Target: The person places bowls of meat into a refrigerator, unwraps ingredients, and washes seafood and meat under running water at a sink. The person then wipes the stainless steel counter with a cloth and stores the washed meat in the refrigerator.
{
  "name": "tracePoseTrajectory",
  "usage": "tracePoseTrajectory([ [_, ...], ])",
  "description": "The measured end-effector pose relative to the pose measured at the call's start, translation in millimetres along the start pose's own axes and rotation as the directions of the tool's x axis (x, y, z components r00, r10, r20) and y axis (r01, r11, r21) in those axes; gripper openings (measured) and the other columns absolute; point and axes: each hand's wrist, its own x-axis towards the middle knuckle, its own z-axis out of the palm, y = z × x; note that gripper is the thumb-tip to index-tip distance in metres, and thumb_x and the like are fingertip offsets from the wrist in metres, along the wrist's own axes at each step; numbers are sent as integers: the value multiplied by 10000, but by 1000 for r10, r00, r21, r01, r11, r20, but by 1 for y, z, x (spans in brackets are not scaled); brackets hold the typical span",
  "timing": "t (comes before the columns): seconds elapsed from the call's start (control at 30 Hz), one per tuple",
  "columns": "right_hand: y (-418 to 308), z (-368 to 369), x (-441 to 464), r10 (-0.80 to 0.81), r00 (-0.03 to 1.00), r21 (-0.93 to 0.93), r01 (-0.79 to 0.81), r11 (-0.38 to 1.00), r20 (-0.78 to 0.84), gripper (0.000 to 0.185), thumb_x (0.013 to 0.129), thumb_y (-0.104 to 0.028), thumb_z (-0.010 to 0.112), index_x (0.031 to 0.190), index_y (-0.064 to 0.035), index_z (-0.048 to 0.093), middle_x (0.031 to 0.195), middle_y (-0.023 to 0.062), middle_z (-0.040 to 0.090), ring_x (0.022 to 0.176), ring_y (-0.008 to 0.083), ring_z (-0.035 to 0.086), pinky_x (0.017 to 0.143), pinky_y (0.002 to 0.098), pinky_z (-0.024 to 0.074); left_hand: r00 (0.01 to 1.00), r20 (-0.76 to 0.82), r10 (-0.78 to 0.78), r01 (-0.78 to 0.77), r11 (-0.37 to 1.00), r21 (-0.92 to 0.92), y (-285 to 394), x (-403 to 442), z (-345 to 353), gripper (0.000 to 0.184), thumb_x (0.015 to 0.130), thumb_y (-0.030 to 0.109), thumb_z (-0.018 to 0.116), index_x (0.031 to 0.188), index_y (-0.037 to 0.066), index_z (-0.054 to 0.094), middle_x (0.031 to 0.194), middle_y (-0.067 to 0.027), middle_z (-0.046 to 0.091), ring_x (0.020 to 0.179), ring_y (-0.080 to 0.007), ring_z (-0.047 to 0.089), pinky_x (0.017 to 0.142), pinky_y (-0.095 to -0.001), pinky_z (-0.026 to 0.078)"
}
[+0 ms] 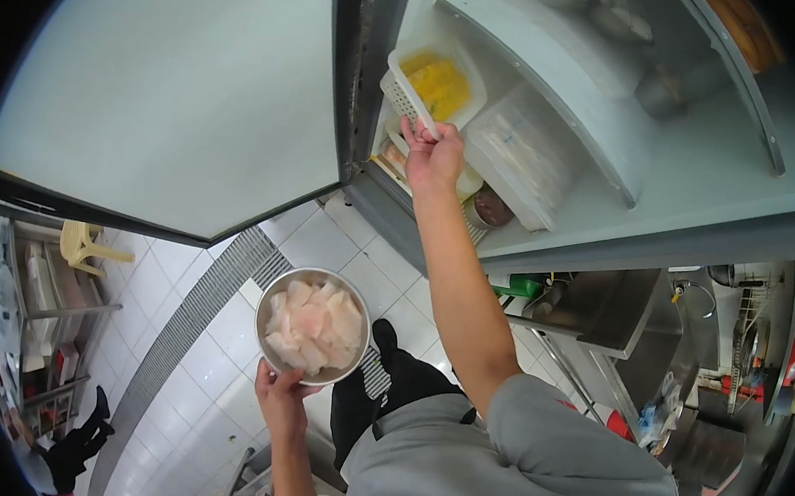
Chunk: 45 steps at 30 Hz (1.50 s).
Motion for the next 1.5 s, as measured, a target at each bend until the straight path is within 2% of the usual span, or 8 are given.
tracePoseTrajectory([
  [0.2,25,-45,52,-341,885,-274,259,926,-315,80,896,-89,530,864,-53,466,709,72,507,682,192,547,835,458,486,997,-75,13,-18,998,-67,-7,-13,-31,401,745,-31,494,1145,-3,493,977,-133,636,682,-174,665,496,-241,589],
  [0.6,-62,-159,-148,-39,997,-708,-20,706,-67,327,964,-235,505,1210,-24,554,1116,115,623,1011,232,591,883,375,504,908,414,60,-74,997,18,55,38,163,365,744,-13,545,1107,-54,563,857,-119,578,705,-180,625,576,-304,617],
  [0.9,-148,-227,-226,174,951,-860,-306,410,-255,113,873,12,582,983,-15,588,855,49,620,764,139,606,682,277,532,781,620,71,-118,992,36,-9,67,405,154,748,2,553,897,-38,541,877,-152,564,762,-276,648,530,-360,608],
  [1.0,-159,-241,-215,142,981,-894,-177,412,-129,121,885,13,559,998,-22,585,845,46,616,756,132,603,681,272,524,806,490,332,-494,834,248,-92,106,454,328,737,97,596,1036,-36,603,1023,-262,628,970,-397,605,877,-451,484],
  [1.3,-157,-296,-147,453,872,-971,234,-54,185,345,843,-184,671,1130,-22,567,1086,119,588,1049,203,547,957,356,412,736,640,218,-299,954,19,-43,34,338,279,872,312,644,967,59,575,733,-145,647,520,-255,615,569,-380,487],
  [1.37,-111,-266,-125,507,859,-997,-53,-61,-77,240,853,-144,667,1065,-64,589,892,51,586,755,144,553,723,284,483,700,622,351,-321,933,-164,-47,20,272,301,878,347,645,982,76,567,760,-90,656,555,-200,614,572,-363,476],
  [1.47,-18,-165,-137,660,741,-968,239,-80,128,125,873,-125,644,980,-72,607,779,7,562,685,105,532,609,249,463,613,220,759,-681,366,634,-51,6,156,337,891,395,629,1050,103,574,944,-90,675,772,-168,645,670,-349,501],
  [1.5,22,-146,-125,744,650,-961,275,-37,158,126,870,-126,646,977,-69,609,780,8,566,696,104,532,615,255,462,768,190,611,-623,645,443,-44,-7,110,343,901,390,618,1061,90,571,957,-95,673,792,-183,647,694,-343,506],
])
